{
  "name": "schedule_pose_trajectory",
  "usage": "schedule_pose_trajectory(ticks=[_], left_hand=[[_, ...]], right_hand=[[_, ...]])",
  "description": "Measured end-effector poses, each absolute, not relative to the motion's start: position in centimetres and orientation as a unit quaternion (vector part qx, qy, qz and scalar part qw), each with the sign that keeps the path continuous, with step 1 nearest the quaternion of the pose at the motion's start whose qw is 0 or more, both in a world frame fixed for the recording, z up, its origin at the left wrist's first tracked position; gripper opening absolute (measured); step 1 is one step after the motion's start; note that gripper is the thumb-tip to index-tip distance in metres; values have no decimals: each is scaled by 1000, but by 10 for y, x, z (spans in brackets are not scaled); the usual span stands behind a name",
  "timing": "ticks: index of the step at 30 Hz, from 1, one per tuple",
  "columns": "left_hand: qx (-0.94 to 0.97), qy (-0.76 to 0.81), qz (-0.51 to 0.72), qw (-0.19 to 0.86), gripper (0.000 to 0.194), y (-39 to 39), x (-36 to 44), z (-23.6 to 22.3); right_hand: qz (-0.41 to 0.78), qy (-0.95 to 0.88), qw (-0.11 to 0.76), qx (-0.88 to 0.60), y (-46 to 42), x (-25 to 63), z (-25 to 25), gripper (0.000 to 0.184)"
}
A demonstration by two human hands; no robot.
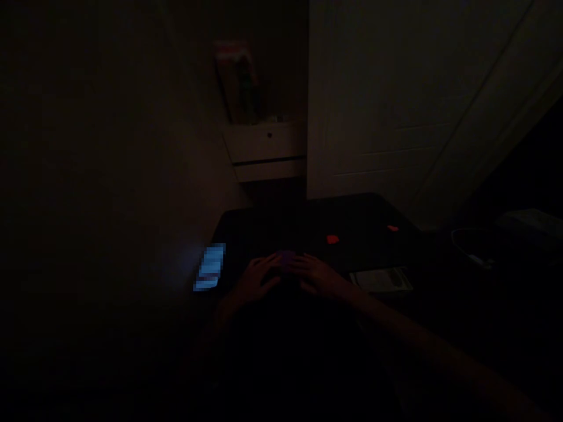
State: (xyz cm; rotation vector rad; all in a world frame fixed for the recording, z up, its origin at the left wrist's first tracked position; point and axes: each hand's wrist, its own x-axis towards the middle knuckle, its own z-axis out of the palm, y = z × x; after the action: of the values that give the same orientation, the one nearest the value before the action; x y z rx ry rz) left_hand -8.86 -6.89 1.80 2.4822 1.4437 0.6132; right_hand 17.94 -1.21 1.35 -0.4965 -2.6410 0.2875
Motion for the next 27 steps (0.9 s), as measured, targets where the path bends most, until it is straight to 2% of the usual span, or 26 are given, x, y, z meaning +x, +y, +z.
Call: schedule_pose_trajectory(ticks=[10, 17, 19, 21, 24, 27], left_hand=[[845, 474, 242, 58, 30, -67, -87, 8], [828, 464, 306, 69, 27, -65, -90, 1], [800, 487, 343, 71, 24, -61, -88, 1], [762, 528, 370, 61, 25, -52, -82, 3], [757, 566, 325, 30, 31, -31, -62, 13], [767, 586, 261, 3, 40, -6, -32, 23]], right_hand=[[47, -947, 219, -231, -26, 169, 13, 50], [115, -950, 204, -206, -17, 178, 9, 60], [151, -939, 242, -194, -10, 183, 6, 60], [172, -906, 316, -221, -3, 186, 8, 55], [155, -834, 433, -304, 7, 183, 21, 43], [137, -792, 486, -342, 13, 174, 38, 35]])
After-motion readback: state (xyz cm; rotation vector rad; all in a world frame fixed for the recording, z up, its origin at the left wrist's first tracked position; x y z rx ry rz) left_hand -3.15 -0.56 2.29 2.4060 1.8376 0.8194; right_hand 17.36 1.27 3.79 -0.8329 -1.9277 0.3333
